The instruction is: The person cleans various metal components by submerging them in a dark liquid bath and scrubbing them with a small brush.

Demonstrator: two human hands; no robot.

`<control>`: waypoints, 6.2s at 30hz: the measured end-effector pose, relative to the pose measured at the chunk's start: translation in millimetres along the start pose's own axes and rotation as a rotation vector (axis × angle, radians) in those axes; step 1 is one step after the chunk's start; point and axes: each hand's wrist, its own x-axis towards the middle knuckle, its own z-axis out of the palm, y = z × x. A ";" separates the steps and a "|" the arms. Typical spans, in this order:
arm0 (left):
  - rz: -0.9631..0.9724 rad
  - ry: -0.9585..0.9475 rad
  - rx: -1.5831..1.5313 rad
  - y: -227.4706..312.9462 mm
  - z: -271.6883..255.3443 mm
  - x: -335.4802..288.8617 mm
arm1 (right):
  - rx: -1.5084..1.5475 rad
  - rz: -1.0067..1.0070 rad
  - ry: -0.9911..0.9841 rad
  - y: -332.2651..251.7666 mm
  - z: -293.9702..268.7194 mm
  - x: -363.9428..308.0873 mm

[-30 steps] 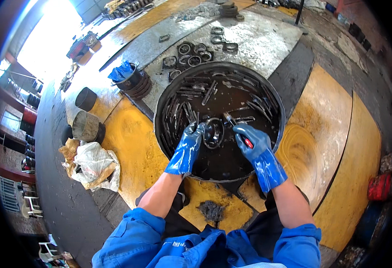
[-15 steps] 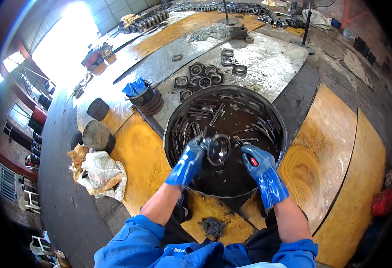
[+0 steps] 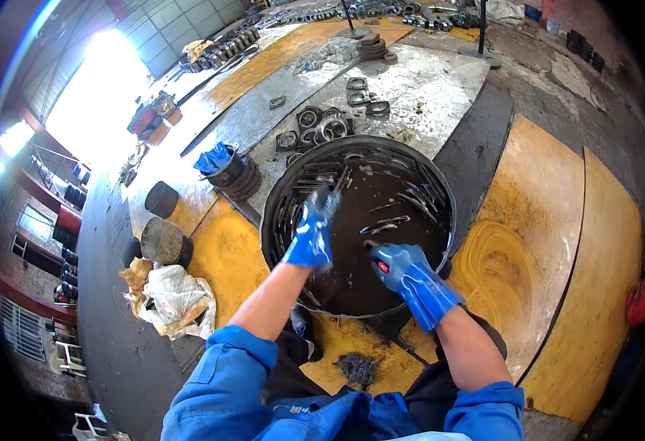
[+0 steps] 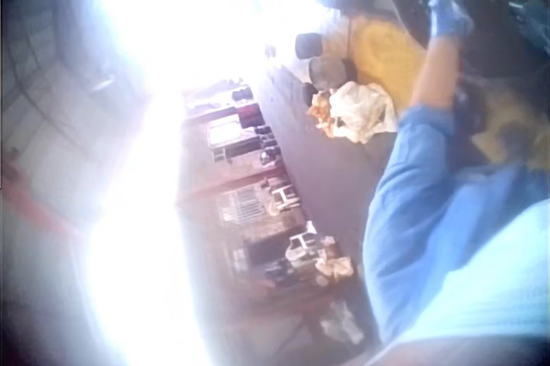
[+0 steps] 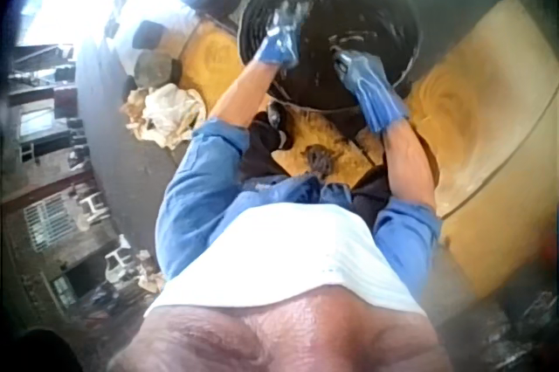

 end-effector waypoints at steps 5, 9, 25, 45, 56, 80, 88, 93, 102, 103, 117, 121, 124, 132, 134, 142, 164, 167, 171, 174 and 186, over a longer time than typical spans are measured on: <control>-0.035 -0.046 0.371 -101.4 25.0 -25.1 | -0.051 0.063 -0.088 1.0 -4.6 -2.0; -0.022 -0.045 0.768 -96.3 58.5 -32.3 | -0.058 0.124 -0.012 11.4 -8.9 -5.8; -0.124 -0.185 1.254 -107.8 81.5 0.0 | -0.013 0.200 0.167 35.2 -16.0 -2.6; -0.266 -0.372 1.276 -99.7 109.1 -2.4 | 0.113 0.236 0.384 54.5 -28.8 -5.8; -0.209 -0.294 0.799 -136.9 61.1 13.6 | 0.164 0.293 0.335 51.2 -34.0 -2.9; -0.146 -0.296 0.718 -78.0 -28.5 -83.4 | 0.349 0.162 -0.325 10.2 92.9 17.1; -0.346 -0.180 0.737 -100.5 -10.2 -42.0 | -0.434 -0.243 -0.250 8.3 113.5 12.0; -0.437 -0.091 0.951 -86.9 10.3 -36.7 | 0.097 -0.112 0.007 23.3 105.6 10.5; -0.407 -0.067 1.077 -86.8 9.4 -41.5 | 0.367 0.182 -0.183 22.0 116.6 21.4; -0.382 -0.100 1.121 -84.9 13.0 -41.3 | 0.403 0.228 -0.231 27.9 111.0 24.9; -0.229 0.030 0.637 -122.1 19.6 -67.9 | 0.480 0.319 -0.223 35.1 111.2 23.1; -0.265 0.018 0.676 -138.7 19.9 -70.2 | 0.210 0.217 -0.256 28.9 117.0 27.0; -0.205 0.054 0.634 -141.9 14.9 -76.7 | -0.016 -0.103 -0.112 31.1 120.8 20.3; -0.196 -0.075 0.432 -119.0 1.4 -82.1 | -0.320 -0.373 -0.233 29.9 109.3 17.4; -0.322 -0.198 0.393 -103.5 -2.0 -82.9 | -0.359 -0.460 -0.240 24.4 104.2 12.5; -0.312 -0.180 0.527 -165.8 -9.9 -82.0 | -0.148 -0.325 -0.330 18.8 137.0 18.1; -0.139 -0.123 0.568 -171.4 -12.3 -96.6 | 1.182 0.775 -0.647 25.8 101.9 26.2; -0.188 -0.151 0.474 -150.5 1.6 -88.2 | 1.088 0.735 -0.596 39.3 93.6 23.8; -0.184 0.062 0.489 -153.9 2.3 -92.5 | 0.941 0.644 -0.564 41.2 116.0 27.6; -0.055 -0.013 0.474 -154.3 0.0 -97.1 | 0.823 0.585 -0.530 46.2 129.5 25.9; -0.246 -0.040 0.525 -162.1 10.2 -84.5 | 0.296 0.182 -0.312 45.6 166.1 15.1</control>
